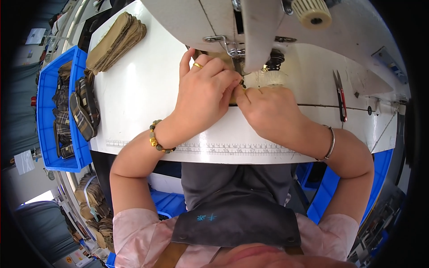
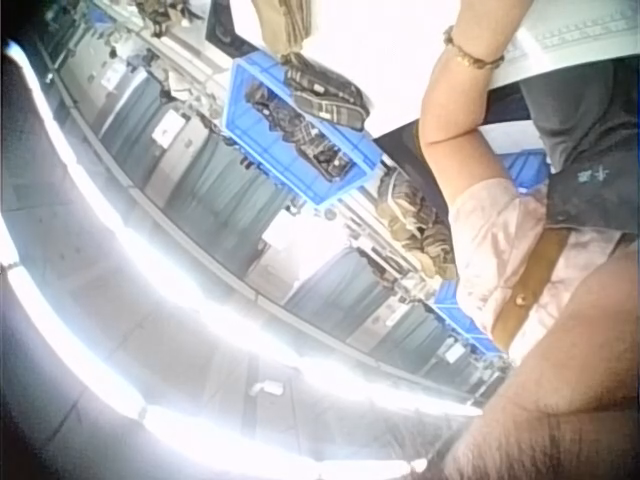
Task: Sewing fabric pieces together using a sewing machine to create bags.
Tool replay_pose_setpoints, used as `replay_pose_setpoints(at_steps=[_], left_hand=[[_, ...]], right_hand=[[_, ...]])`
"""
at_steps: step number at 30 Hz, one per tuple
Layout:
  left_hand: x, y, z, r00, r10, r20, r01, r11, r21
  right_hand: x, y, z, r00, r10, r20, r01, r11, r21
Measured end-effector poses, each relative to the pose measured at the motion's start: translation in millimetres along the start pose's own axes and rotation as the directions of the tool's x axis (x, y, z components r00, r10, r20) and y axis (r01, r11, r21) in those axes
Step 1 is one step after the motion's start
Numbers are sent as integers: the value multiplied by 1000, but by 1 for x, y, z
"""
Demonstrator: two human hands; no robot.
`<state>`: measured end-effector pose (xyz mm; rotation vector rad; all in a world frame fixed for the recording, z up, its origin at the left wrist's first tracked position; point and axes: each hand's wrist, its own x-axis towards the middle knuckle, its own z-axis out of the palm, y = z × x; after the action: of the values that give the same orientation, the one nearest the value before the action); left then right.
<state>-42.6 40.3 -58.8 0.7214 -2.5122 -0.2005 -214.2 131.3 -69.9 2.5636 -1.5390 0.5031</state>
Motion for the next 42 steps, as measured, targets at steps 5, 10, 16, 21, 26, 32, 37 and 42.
replay_pose_setpoints(at_steps=[5, 10, 16, 21, 26, 32, 37, 42], left_hand=[[0, -3, -4, 998, -31, 48, 34, 998, -60], [0, -6, -2, 998, -25, 52, 31, 993, -116], [1, -6, -5, 996, -27, 89, 38, 991, -125], [1, -7, -8, 996, -7, 94, 16, 996, -92], [6, -16, -3, 998, -9, 65, 12, 999, -50], [12, -19, -7, 996, -6, 85, 13, 997, -73], [24, -30, -33, 935, 90, 343, -1, 968, -251], [21, -37, -28, 947, 98, 306, -5, 957, -291]], right_hand=[[-1, 0, 0, 999, -22, -24, 22, 1000, 4], [-1, 0, 1, 999, -28, -39, 28, 1000, -8], [-1, 1, 1, 999, -33, -42, 33, 999, -1], [-1, 2, 2, 1000, -18, -16, 18, 1000, 1], [6, 7, 7, 998, 66, 0, -66, 995, -72], [8, 10, 7, 998, 63, -21, -65, 989, -133], [9, 11, 3, 997, 59, -54, -60, 998, -16], [10, 12, 5, 997, 39, -66, -39, 999, 1]])
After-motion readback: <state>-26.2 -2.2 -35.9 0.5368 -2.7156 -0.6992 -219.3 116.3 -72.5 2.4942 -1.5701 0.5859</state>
